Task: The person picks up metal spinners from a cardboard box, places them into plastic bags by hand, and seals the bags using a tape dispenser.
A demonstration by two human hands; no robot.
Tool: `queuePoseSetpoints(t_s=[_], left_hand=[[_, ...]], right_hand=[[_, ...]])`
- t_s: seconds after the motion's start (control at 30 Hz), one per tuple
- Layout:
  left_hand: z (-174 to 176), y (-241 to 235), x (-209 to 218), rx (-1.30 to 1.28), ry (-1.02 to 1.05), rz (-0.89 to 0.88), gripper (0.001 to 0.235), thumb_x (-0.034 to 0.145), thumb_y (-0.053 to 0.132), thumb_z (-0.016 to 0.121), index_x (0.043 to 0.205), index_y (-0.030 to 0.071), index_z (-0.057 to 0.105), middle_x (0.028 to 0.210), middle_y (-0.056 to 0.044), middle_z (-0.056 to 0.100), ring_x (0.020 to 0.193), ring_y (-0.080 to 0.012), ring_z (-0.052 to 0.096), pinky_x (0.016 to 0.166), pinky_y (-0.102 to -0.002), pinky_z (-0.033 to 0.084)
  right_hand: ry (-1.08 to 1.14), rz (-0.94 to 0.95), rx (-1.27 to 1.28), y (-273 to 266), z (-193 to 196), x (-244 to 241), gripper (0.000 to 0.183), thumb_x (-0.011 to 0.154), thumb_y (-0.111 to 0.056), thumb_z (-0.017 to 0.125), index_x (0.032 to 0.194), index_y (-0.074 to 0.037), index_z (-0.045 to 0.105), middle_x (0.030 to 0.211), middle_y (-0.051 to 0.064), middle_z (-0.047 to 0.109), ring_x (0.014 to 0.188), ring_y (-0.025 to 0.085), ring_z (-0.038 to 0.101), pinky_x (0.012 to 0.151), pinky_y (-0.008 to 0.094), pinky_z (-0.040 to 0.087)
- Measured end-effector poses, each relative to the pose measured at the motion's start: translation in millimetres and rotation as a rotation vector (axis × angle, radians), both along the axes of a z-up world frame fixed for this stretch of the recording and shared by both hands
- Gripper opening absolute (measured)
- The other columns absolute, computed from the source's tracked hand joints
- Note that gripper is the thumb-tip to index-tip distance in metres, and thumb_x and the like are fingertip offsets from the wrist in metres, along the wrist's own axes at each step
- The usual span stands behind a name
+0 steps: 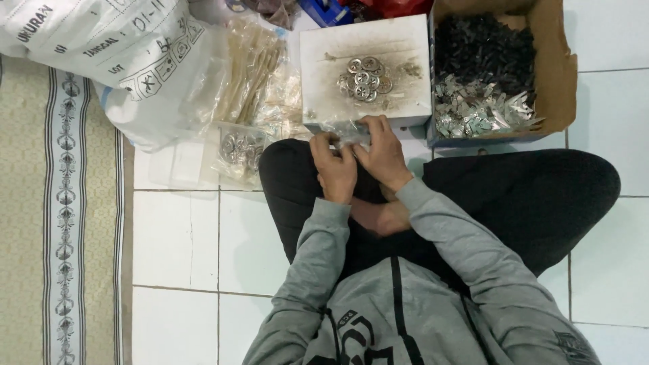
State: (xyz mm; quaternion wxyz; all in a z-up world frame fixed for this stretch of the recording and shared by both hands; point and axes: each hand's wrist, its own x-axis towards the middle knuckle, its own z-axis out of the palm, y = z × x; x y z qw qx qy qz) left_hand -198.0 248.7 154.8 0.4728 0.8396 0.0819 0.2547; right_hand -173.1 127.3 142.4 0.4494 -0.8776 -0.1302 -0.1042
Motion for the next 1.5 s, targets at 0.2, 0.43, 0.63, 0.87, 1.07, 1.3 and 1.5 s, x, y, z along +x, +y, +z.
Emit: queuePoseSetpoints(t_s=[0.2,0.43,0.63,0.87,1.07,1.3,1.5], left_hand=[[-17.6,4.3,4.1,0.097,0.149,0.025,0.021,0.084,-0.004,0.062,0.102,0.005,0.057,0.096,-0.011,0.052,0.081,-0.0352,0.062,0.067,-0.041,0.053],[-21.2,11.8,6.5,0.177,0.038,-0.142,0.014,0.086,0.002,0.069,0.098,0.007,0.062,0.088,-0.008,0.055,0.078,-0.0346,0.068,0.059,-0.039,0.056],[-13.8,15.7,20.4,0.06,-0.113,-0.006,0.011,0.09,-0.003,0.066,0.095,0.006,0.063,0.081,-0.008,0.055,0.072,-0.0326,0.066,0.054,-0.035,0.056],[-15.0,15.6,11.4,-0.121,-0.089,-0.041,0.01,0.094,0.005,0.068,0.103,0.005,0.067,0.087,-0.01,0.058,0.08,-0.035,0.069,0.059,-0.038,0.061],[-11.3,22.6,32.3,0.081,-0.223,0.017,0.015,0.091,-0.002,0.068,0.102,0.009,0.067,0.085,-0.004,0.055,0.074,-0.0247,0.066,0.056,-0.031,0.059],[-3.4,31.3,101.5,0.327,-0.367,0.074,0.023,0.092,-0.004,0.062,0.11,0.009,0.062,0.085,-0.001,0.051,0.074,-0.0184,0.059,0.064,-0.03,0.054],[-59.9,35.4,121.3,0.475,-0.033,0.027,0.009,0.081,0.009,0.082,0.086,0.006,0.075,0.086,-0.005,0.058,0.084,-0.0214,0.059,0.07,-0.03,0.05]], right_hand=[[-0.006,-0.045,0.04,-15.7,-18.8,14.5,0.023,0.088,0.002,0.067,0.11,-0.002,0.062,0.094,0.015,0.056,0.085,0.041,0.068,0.063,0.043,0.059],[0.007,0.01,0.115,-13.6,-19.2,21.0,0.026,0.085,0.008,0.065,0.11,0.0,0.065,0.092,0.018,0.059,0.085,0.043,0.069,0.066,0.045,0.059],[0.015,-0.046,0.287,-7.9,-11.1,20.4,0.025,0.084,0.001,0.074,0.107,0.0,0.065,0.088,0.016,0.058,0.077,0.031,0.069,0.059,0.036,0.056],[-0.054,0.042,0.199,-5.1,-16.3,16.8,0.01,0.093,-0.001,0.069,0.102,0.002,0.072,0.088,0.017,0.061,0.071,0.032,0.069,0.055,0.037,0.056],[-0.048,0.119,0.228,-4.4,5.4,23.3,0.026,0.098,-0.002,0.068,0.123,0.003,0.07,0.104,0.022,0.064,0.095,0.039,0.07,0.076,0.045,0.06],[-0.048,0.001,0.034,-34.6,-10.2,54.5,0.038,0.091,-0.004,0.075,0.126,0.008,0.065,0.108,0.025,0.061,0.095,0.043,0.068,0.074,0.045,0.059],[-0.017,-0.011,-0.152,-40.0,11.9,67.7,0.043,0.092,-0.005,0.076,0.13,0.009,0.063,0.118,0.025,0.052,0.113,0.049,0.055,0.093,0.054,0.051]])
